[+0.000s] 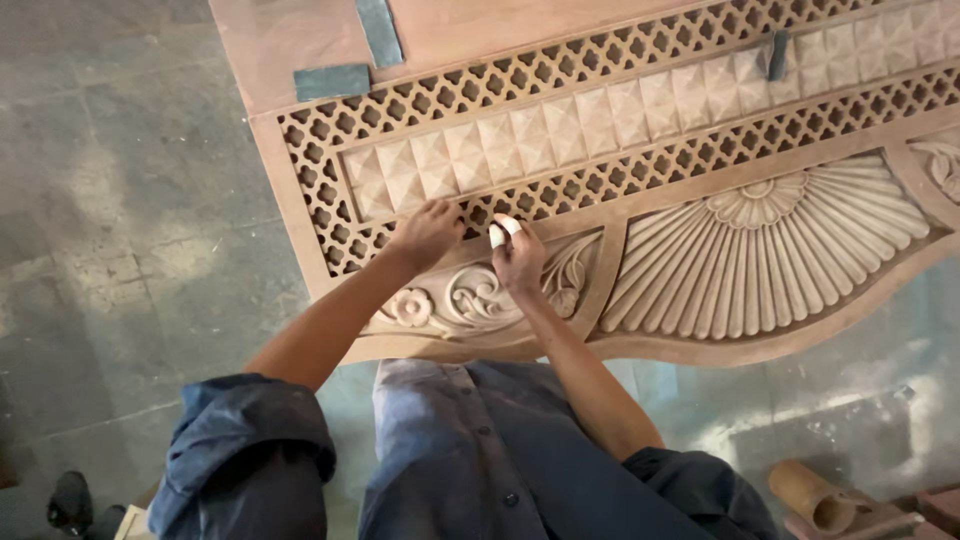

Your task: The person sands a large, intricately carved wooden panel using a white sanding block. They systematically rub the block over the lattice, floral, and fan-shaped relief patterns to smooth the surface.

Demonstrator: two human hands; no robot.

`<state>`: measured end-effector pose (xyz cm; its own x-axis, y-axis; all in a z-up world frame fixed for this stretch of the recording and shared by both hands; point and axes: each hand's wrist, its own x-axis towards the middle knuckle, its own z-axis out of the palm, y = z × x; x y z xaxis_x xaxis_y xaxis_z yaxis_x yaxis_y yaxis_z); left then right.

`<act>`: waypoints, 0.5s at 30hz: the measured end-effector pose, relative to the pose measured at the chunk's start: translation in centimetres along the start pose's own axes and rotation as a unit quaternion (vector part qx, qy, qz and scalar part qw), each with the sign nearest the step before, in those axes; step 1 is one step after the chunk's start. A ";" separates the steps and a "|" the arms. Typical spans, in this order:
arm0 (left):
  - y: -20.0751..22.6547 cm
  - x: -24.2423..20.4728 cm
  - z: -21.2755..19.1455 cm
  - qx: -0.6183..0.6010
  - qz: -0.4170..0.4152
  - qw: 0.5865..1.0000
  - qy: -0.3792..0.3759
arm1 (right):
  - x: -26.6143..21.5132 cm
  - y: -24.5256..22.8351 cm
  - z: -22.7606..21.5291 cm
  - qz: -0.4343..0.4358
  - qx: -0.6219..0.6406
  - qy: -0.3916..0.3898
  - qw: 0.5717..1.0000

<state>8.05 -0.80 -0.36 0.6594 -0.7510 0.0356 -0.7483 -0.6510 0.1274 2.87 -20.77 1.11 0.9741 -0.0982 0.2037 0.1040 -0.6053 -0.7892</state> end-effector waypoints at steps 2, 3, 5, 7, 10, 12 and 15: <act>0.5 -0.4 -0.2 -0.023 -0.050 0.998 0.002 | 0.3 0.1 -0.1 -0.014 -0.007 0.013 1.000; 0.6 -0.6 -0.3 -0.035 -0.075 0.997 0.002 | 0.3 0.1 -0.1 -0.019 -0.010 0.019 1.000; 0.8 -1.0 -0.4 0.020 -0.038 0.999 0.033 | 0.2 0.0 -0.1 -0.023 -0.016 0.021 0.999; 1.7 -1.2 -0.3 0.027 -0.068 0.996 0.055 | 0.0 -0.4 0.1 -0.025 -0.004 0.024 0.999; 3.9 0.1 0.4 -0.052 -0.240 0.967 0.068 | 0.1 -0.8 0.0 -0.018 0.023 0.024 0.999; 5.1 1.1 1.1 -0.127 -0.388 0.911 0.064 | 0.4 -0.6 -0.3 0.003 0.023 0.014 1.000; 3.5 0.1 1.8 -0.059 -0.232 0.970 0.037 | 0.0 -0.4 -0.1 -0.024 0.021 0.022 0.999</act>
<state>5.39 -3.33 -1.65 0.9299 -0.3674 0.0178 -0.3592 -0.8964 0.2598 2.86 -20.61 1.47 0.9579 -0.1055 0.2670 0.1598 -0.5767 -0.8012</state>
